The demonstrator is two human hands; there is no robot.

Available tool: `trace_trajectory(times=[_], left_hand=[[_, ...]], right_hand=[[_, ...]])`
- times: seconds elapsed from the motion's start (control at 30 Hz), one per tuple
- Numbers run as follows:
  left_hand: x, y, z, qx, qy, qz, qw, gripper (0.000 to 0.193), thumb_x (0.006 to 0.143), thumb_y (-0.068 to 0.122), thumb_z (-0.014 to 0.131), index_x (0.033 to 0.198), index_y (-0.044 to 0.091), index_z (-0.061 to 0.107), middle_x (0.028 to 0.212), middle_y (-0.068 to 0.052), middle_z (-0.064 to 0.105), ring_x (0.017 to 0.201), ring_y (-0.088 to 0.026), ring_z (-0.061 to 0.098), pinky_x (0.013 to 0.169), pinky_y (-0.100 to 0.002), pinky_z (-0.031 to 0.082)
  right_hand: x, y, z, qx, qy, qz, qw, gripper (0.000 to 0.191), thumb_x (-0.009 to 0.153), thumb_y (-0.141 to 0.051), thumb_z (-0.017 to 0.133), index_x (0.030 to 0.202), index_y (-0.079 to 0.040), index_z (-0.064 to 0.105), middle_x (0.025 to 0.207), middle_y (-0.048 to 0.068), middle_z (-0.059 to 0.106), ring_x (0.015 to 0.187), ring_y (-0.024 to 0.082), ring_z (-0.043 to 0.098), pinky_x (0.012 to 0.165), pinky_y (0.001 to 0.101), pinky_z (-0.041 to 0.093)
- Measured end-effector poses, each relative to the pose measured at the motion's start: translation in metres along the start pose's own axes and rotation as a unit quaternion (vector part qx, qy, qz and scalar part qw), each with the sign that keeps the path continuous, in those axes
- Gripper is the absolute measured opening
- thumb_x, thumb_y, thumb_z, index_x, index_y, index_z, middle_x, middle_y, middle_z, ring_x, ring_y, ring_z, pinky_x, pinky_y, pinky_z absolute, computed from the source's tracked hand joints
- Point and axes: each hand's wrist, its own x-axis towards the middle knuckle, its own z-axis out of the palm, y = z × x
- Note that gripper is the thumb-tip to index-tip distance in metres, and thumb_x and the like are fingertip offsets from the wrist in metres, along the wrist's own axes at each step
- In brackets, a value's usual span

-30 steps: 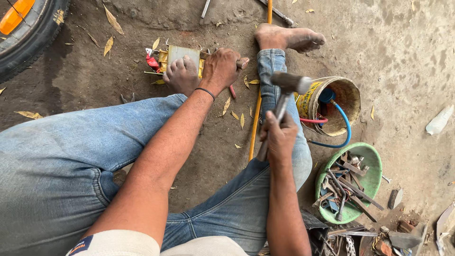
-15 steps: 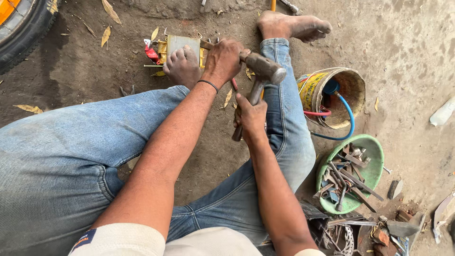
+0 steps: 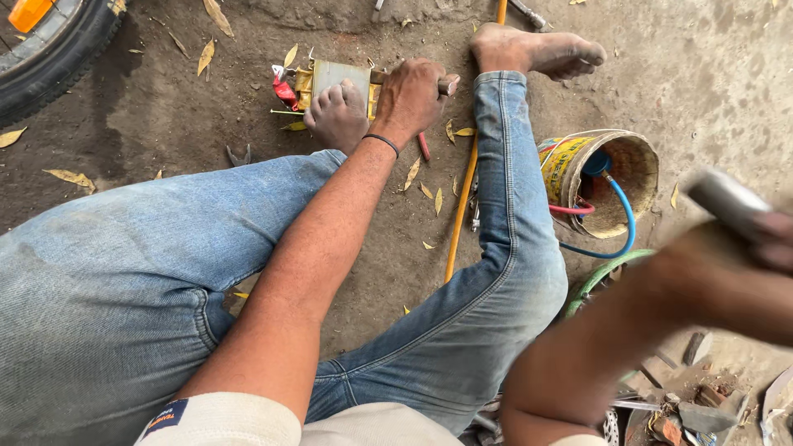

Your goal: The person sits on the ground working on a small metal box component. They use pliers to grip and turn parts on the box, hold a chisel against it, and strike the chisel with a hammer, repositioning the box between strikes. They also reach into a toolbox to select a hammer.

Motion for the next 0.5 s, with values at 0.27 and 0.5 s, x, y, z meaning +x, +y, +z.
trace_trajectory(times=[0.27, 0.5], left_hand=[[-0.035, -0.013, 0.018, 0.145, -0.056, 0.1, 0.983, 0.006, 0.085, 0.01, 0.071, 0.08, 0.007, 0.072, 0.095, -0.015, 0.069, 0.101, -0.033, 0.066, 0.085, -0.044, 0.057], [-0.029, 0.002, 0.001, 0.069, -0.024, 0.109, 0.991, 0.018, 0.095, 0.022, 0.071, 0.084, 0.008, 0.071, 0.092, -0.011, 0.069, 0.097, -0.031, 0.065, 0.084, -0.044, 0.055]], right_hand=[[-0.184, 0.121, -0.047, -0.293, 0.075, 0.566, 0.767, 0.027, 0.092, -0.015, 0.073, 0.082, -0.008, 0.048, 0.053, 0.0, 0.047, 0.037, 0.011, 0.043, 0.034, 0.0302, 0.037], [-0.183, 0.093, -0.059, -0.183, 0.159, 0.544, 0.803, 0.027, 0.094, -0.018, 0.071, 0.088, -0.01, 0.046, 0.061, 0.0, 0.045, 0.042, 0.01, 0.042, 0.038, 0.0293, 0.041]])
